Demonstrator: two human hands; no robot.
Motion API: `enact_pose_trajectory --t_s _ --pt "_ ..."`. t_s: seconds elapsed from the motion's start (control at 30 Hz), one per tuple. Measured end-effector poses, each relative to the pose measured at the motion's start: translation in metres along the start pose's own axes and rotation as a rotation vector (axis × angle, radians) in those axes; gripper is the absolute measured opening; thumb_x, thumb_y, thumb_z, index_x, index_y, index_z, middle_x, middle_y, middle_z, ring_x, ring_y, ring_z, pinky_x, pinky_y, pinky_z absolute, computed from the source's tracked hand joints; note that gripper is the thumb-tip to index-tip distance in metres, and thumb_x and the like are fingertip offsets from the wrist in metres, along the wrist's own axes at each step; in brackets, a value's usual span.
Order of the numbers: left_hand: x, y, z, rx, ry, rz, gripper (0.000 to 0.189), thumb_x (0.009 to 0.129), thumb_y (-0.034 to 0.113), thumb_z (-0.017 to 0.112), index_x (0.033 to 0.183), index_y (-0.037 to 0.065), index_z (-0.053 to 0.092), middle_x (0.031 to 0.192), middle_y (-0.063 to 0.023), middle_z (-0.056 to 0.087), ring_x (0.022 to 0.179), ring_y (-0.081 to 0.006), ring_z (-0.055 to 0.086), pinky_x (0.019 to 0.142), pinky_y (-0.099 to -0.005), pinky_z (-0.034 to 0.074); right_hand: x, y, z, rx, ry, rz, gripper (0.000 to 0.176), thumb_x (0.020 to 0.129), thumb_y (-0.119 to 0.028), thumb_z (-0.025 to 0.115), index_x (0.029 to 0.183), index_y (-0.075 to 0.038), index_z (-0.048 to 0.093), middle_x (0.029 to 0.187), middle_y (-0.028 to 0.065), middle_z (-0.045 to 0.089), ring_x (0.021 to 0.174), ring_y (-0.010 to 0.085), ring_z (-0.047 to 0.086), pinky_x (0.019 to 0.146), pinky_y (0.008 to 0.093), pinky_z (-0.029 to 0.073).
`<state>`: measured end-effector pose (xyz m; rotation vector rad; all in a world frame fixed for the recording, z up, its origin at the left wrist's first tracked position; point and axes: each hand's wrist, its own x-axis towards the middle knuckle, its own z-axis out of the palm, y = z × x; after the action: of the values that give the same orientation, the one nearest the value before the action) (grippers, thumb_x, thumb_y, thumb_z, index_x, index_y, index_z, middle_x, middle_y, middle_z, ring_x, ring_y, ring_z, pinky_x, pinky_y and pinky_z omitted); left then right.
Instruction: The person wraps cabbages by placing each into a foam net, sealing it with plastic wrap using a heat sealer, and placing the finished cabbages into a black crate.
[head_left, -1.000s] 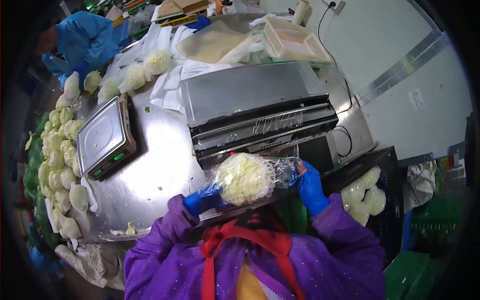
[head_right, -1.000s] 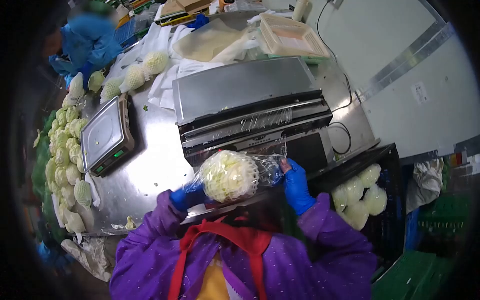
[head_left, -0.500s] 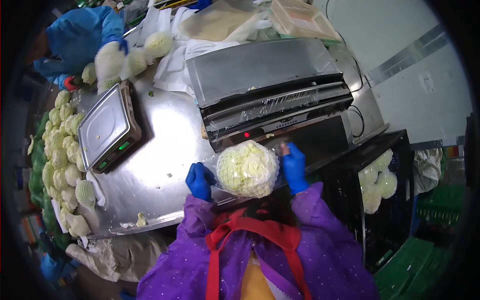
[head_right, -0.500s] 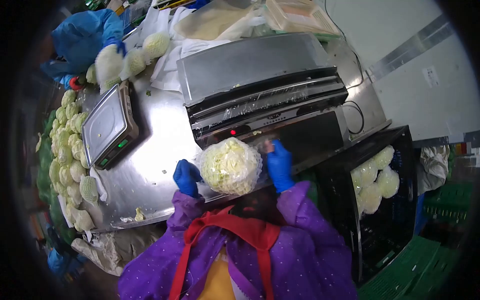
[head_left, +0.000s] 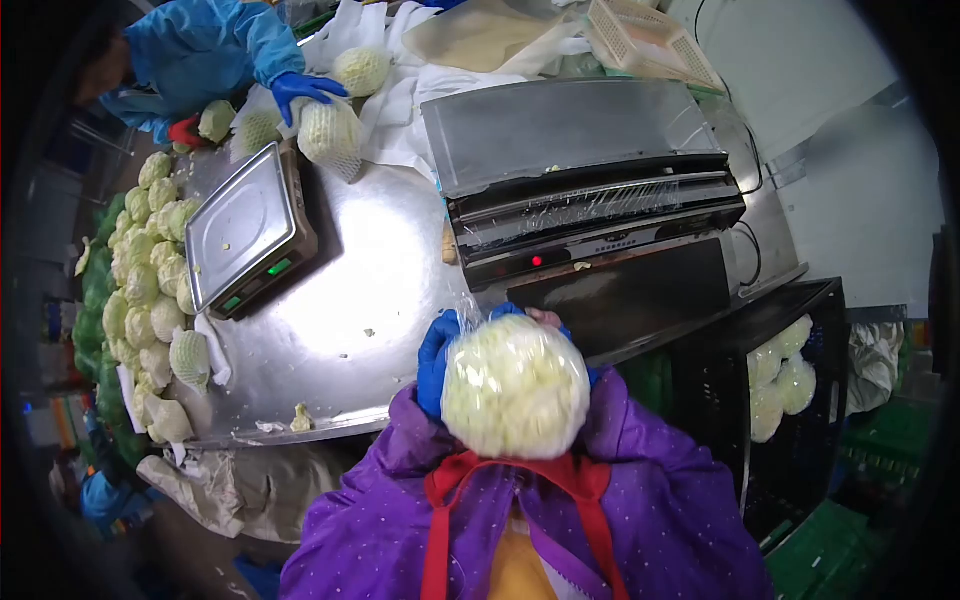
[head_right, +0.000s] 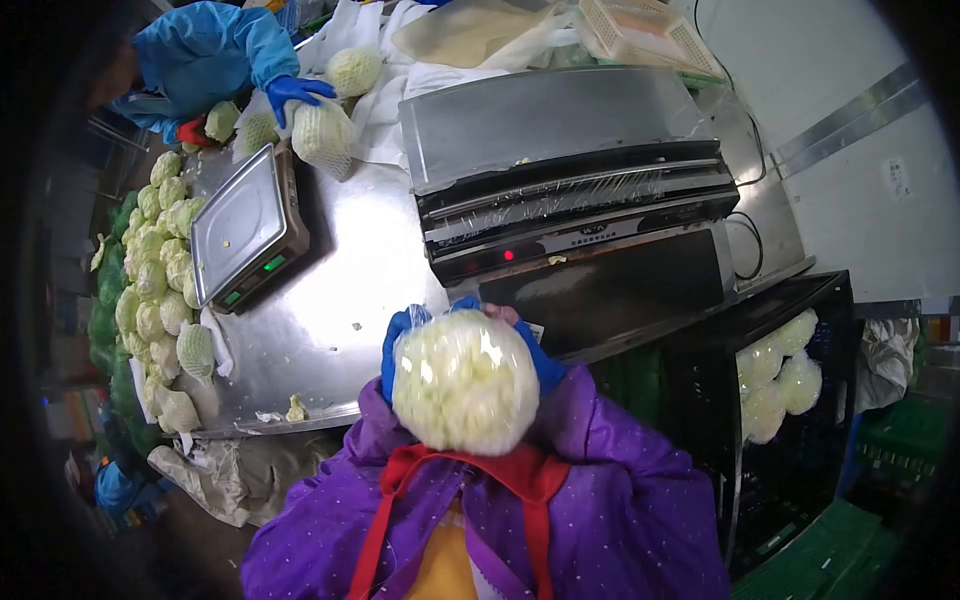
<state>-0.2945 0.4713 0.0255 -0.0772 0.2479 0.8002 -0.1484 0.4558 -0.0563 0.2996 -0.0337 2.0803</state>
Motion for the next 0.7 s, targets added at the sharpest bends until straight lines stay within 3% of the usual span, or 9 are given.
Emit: enact_pose_trajectory --t_s 0.07,0.13,0.23,0.33,0.37,0.4,0.43,0.5,0.7 --pt "-0.007 0.006 -0.025 0.231 0.032 0.084 0.021 0.085 0.006 0.054 0.106 0.005 0.052 0.114 -0.0138 0.057 0.104 -0.0227 0.056 0.096 -0.0401 0.041 0.009 0.01 0.034 -0.147 -0.024 0.046 0.043 0.09 -0.043 0.051 0.118 -0.011 0.048 0.114 0.0045 0.052 0.109 0.0176 0.049 0.098 0.0335 0.036" --pt "-0.008 0.013 -0.034 0.609 -0.091 0.333 0.025 0.085 0.004 0.055 0.11 0.006 0.05 0.113 -0.0134 0.056 0.102 -0.0225 0.055 0.095 -0.0387 0.04 0.011 0.017 0.109 -0.725 0.319 0.041 0.056 0.089 -0.048 0.051 0.128 -0.009 0.044 0.126 0.0081 0.047 0.119 0.0199 0.044 0.103 0.0345 0.033" --pt "0.012 0.001 -0.029 1.081 -0.101 0.517 0.028 0.086 0.009 0.054 0.113 0.006 0.048 0.115 -0.0134 0.055 0.105 -0.0234 0.053 0.097 -0.0388 0.039 0.004 0.008 0.108 -1.928 0.206 -0.373 0.063 0.093 -0.044 0.045 0.14 -0.005 0.031 0.145 0.0157 0.028 0.132 0.0273 0.029 0.107 0.0394 0.026" --pt "0.014 -0.016 -0.018 1.32 -0.089 0.425 0.031 0.087 0.014 0.053 0.116 0.006 0.047 0.118 -0.0134 0.053 0.108 -0.0243 0.052 0.098 -0.0389 0.038 0.002 0.004 0.145 -2.052 -0.07 -0.368 0.051 0.089 -0.027 0.057 0.133 -0.006 0.045 0.137 0.0185 0.04 0.126 0.0345 0.038 0.103 0.0447 0.03" --pt "0.009 -0.02 -0.014 1.375 -0.087 0.368 0.032 0.087 0.015 0.053 0.117 0.006 0.047 0.119 -0.0135 0.053 0.109 -0.0246 0.051 0.099 -0.0389 0.037 0.004 0.007 0.159 -2.075 -0.208 -0.209 0.043 0.085 -0.026 0.06 0.122 -0.005 0.055 0.121 0.0176 0.055 0.116 0.034 0.049 0.097 0.0427 0.037" --pt "0.002 -0.022 -0.01 1.419 -0.085 0.301 0.033 0.087 0.017 0.052 0.118 0.006 0.046 0.119 -0.0135 0.052 0.11 -0.0249 0.05 0.099 -0.0389 0.037 -0.005 0.013 0.173 -1.949 -0.179 -0.066 0.051 0.081 -0.029 0.065 0.124 -0.004 0.053 0.121 0.015 0.056 0.11 0.034 0.053 0.094 0.0416 0.039" --pt "-0.004 -0.023 -0.006 1.451 -0.088 0.226 0.034 0.088 0.018 0.052 0.119 0.006 0.046 0.12 -0.0135 0.052 0.111 -0.0252 0.05 0.1 -0.039 0.037 -0.013 0.014 0.182 -2.122 -0.104 -0.095 0.058 0.075 -0.035 0.07 0.12 -0.003 0.055 0.114 0.0151 0.059 0.101 0.0344 0.057 0.088 0.0401 0.045" --pt "-0.013 -0.026 0.001 1.509 -0.103 0.073 0.037 0.088 0.021 0.051 0.121 0.006 0.045 0.122 -0.0135 0.051 0.113 -0.0258 0.049 0.101 -0.039 0.036 -0.037 0.019 0.196 -2.138 0.103 0.156 0.075 0.065 -0.044 0.077 0.12 -0.001 0.051 0.114 0.0202 0.056 0.103 0.0373 0.053 0.09 0.0419 0.043" --pt "0.005 -0.067 0.055 1.677 -0.369 -0.375 0.045 0.09 0.031 0.049 0.127 0.006 0.042 0.127 -0.0135 0.047 0.119 -0.0275 0.045 0.104 -0.0393 0.033 -0.144 0.008 0.193 -1.847 0.342 -0.432 0.092 0.06 -0.029 0.082 0.135 -0.002 0.036 0.13 0.0159 0.044 0.125 0.0304 0.04 0.106 0.0402 0.028"
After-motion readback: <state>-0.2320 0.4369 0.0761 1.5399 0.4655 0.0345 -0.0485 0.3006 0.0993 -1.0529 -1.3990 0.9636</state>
